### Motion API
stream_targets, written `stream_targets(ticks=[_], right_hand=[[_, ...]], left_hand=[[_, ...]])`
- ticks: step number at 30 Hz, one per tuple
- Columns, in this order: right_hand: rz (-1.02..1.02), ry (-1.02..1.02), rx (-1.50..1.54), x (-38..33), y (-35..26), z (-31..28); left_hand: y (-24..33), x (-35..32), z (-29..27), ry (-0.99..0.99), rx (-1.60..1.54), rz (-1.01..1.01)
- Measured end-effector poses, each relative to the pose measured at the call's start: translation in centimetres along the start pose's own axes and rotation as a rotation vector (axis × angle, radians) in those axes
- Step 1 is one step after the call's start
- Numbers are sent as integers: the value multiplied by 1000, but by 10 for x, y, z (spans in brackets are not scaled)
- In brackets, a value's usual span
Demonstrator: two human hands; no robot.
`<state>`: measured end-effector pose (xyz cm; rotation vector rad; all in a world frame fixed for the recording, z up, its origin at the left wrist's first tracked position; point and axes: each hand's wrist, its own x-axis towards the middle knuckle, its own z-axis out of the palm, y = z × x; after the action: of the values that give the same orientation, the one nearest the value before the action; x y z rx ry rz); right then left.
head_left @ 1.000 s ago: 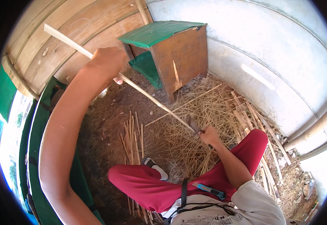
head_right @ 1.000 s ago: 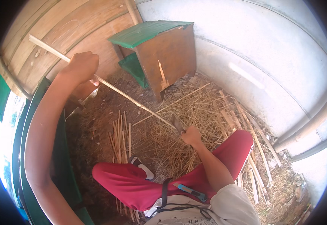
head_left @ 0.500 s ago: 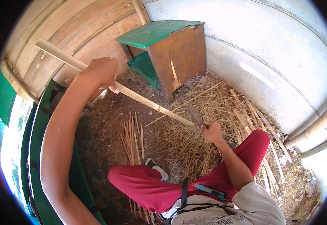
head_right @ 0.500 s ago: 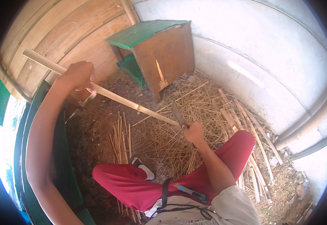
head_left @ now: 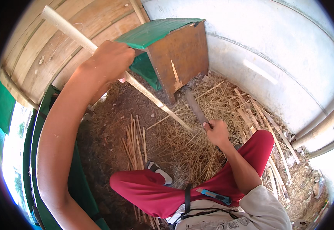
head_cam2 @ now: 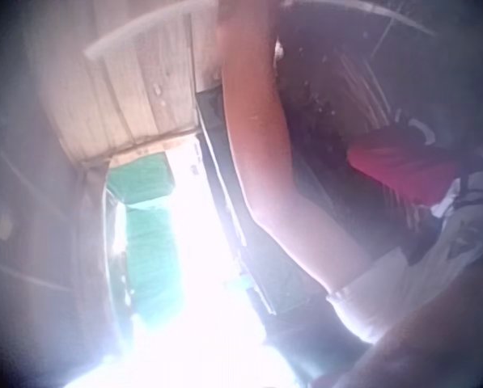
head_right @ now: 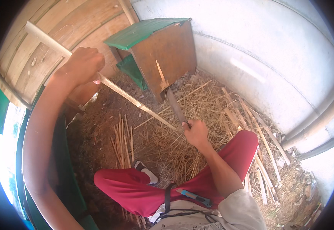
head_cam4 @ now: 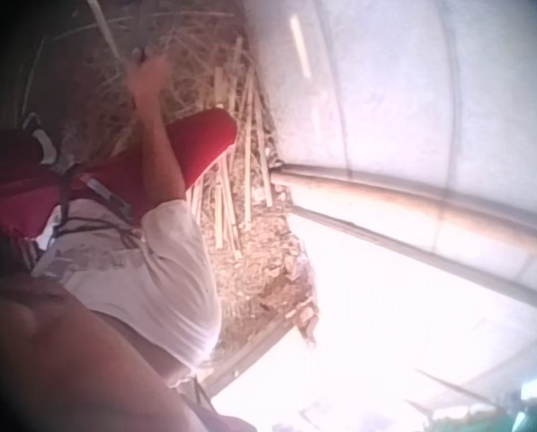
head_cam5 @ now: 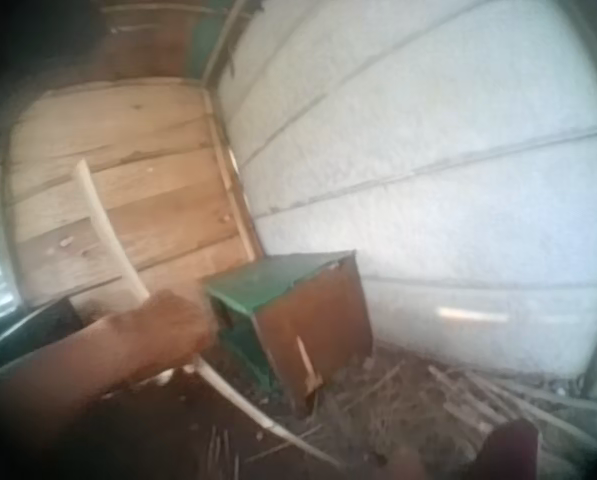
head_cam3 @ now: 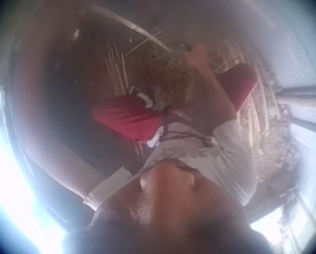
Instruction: The person sits on the ground and uses a utility knife to shave thin strips from a long bamboo stick. They repeatedly scrape along the length of the stick to remove the outer layer, creating a pile of shavings on the ground.
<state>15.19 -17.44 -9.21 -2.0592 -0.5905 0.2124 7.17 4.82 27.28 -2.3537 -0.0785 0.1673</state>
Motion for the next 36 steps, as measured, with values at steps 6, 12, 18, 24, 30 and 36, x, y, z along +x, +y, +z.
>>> stream_targets(ticks=[6,12,18,24,30,36], right_hand=[[-57,31,-22,1,-6,-7],[-96,102,36,2,-6,-13],[-151,380,104,5,0,-70],[-7,793,91,-50,18,-190],[272,859,-452,-154,178,-219],[726,473,-405,-328,280,-105]], left_hand=[[50,37,1,-31,55,48],[53,50,3,-74,20,27],[10,5,19,-57,-60,-89],[-54,-132,40,137,-242,-386],[-14,-211,72,121,-707,-837],[82,-253,158,119,-1297,-903]])
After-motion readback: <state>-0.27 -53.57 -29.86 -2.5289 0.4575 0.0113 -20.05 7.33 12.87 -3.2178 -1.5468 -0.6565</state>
